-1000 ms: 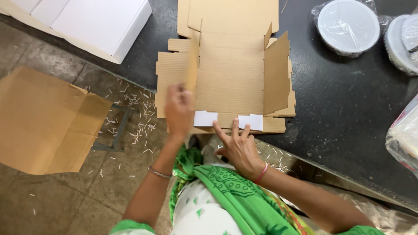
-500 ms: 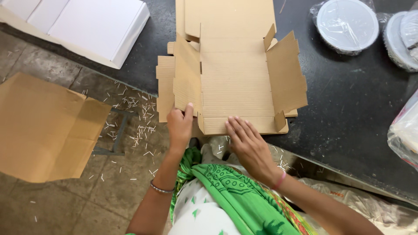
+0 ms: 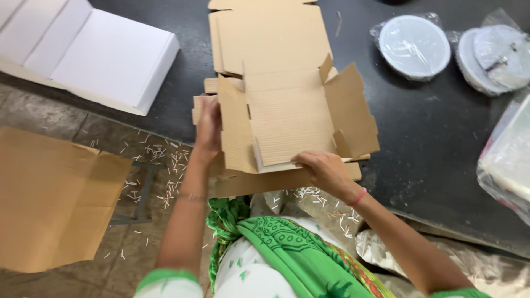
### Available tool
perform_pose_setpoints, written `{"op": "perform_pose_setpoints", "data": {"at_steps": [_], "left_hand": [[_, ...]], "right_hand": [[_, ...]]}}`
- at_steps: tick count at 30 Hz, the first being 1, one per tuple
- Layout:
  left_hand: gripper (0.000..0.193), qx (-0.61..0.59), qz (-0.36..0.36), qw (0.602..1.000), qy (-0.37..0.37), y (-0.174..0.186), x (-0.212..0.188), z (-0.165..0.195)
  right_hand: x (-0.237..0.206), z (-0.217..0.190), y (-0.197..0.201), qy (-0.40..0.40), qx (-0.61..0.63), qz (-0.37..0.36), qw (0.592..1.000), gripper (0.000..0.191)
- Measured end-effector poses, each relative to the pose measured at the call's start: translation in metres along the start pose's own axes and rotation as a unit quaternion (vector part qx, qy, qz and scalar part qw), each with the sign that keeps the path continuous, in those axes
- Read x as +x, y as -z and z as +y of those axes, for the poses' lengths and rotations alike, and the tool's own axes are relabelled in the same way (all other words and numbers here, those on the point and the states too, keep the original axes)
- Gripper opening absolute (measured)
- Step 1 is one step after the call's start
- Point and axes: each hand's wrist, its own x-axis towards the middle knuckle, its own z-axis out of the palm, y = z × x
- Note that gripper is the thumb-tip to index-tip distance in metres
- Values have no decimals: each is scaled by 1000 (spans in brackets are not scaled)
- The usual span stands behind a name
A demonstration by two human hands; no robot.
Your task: The person folds flat cardboard blanks into open boxes on a workbench, inserts white inner boxes into them, and places a round light fixture wrapped in plastic into one box. They stack finished white boxes on the table and reach for new cardboard blanks to repeat the process.
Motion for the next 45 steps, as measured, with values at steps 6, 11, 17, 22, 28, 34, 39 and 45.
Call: {"op": "perform_pose_setpoints", "data": {"at_steps": [6,11,17,22,28,34,39,45], "left_hand": [[80,148,48,985,79,0,95,-9],[76,60,36,994,88,-6,89,-6],[76,52,-29,998,-33,10,72,-24],[56,-86,-44,995,1,19,59,-30],[75,264,-105,958,-32,27,43,-8],[75,304,-111,946,5,15,37,0],[82,250,-57,965,56,-13,25,1],[80,254,19,967,23,-38,27,-5]], "right_hand": [[-4,-6,0,-33,-15,6,999,23],[-3,-7,-6,-38,-20,13,999,22],[3,-3,-17,-29,-30,5,999,19],[9,-3,-17,-82,-37,-22,996,17],[26,-29,4,-88,-39,-112,989,51],[57,-50,16,35,-14,-233,972,81],[59,-43,15,40,-1,-257,966,63],[45,-34,3,33,-36,-220,974,47]]}}
